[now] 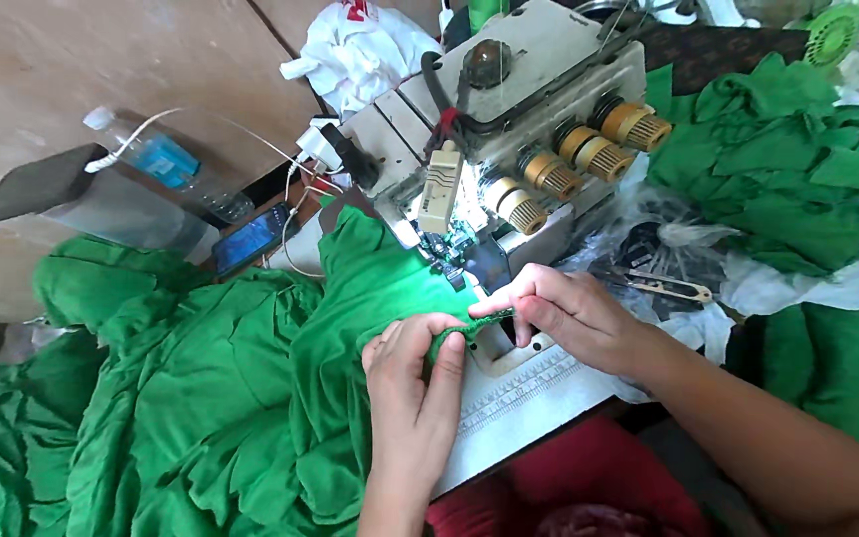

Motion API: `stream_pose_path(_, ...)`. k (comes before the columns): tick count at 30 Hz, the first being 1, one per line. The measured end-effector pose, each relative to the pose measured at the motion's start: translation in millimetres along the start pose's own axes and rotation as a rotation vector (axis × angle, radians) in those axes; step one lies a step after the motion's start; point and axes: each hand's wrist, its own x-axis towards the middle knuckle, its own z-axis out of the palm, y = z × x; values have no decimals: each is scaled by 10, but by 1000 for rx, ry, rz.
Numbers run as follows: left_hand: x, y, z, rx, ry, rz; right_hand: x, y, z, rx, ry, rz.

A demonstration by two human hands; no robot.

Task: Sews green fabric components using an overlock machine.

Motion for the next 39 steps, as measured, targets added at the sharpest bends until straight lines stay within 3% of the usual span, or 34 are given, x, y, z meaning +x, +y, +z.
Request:
stream_pose_path(5, 56, 94, -8, -198, 14, -120, 47, 51, 79, -84, 16, -70)
stream_pose_path(8, 78, 94, 41, -191, 53, -97, 86, 36, 108, -173, 39, -96)
stream_pose_path(15, -206, 186, 108, 393, 16, 279, -124, 58, 81, -457, 67, -225)
stream_pose_path(24, -93, 139, 181, 516, 38, 368, -196, 149, 95, -336, 121, -133)
stream_pose_path(34, -51, 172, 240, 643, 116, 352, -91, 145, 87, -160, 180, -79)
stream_pose_path(39, -3, 153, 246, 659, 114, 342, -96, 160, 48, -197, 218, -30)
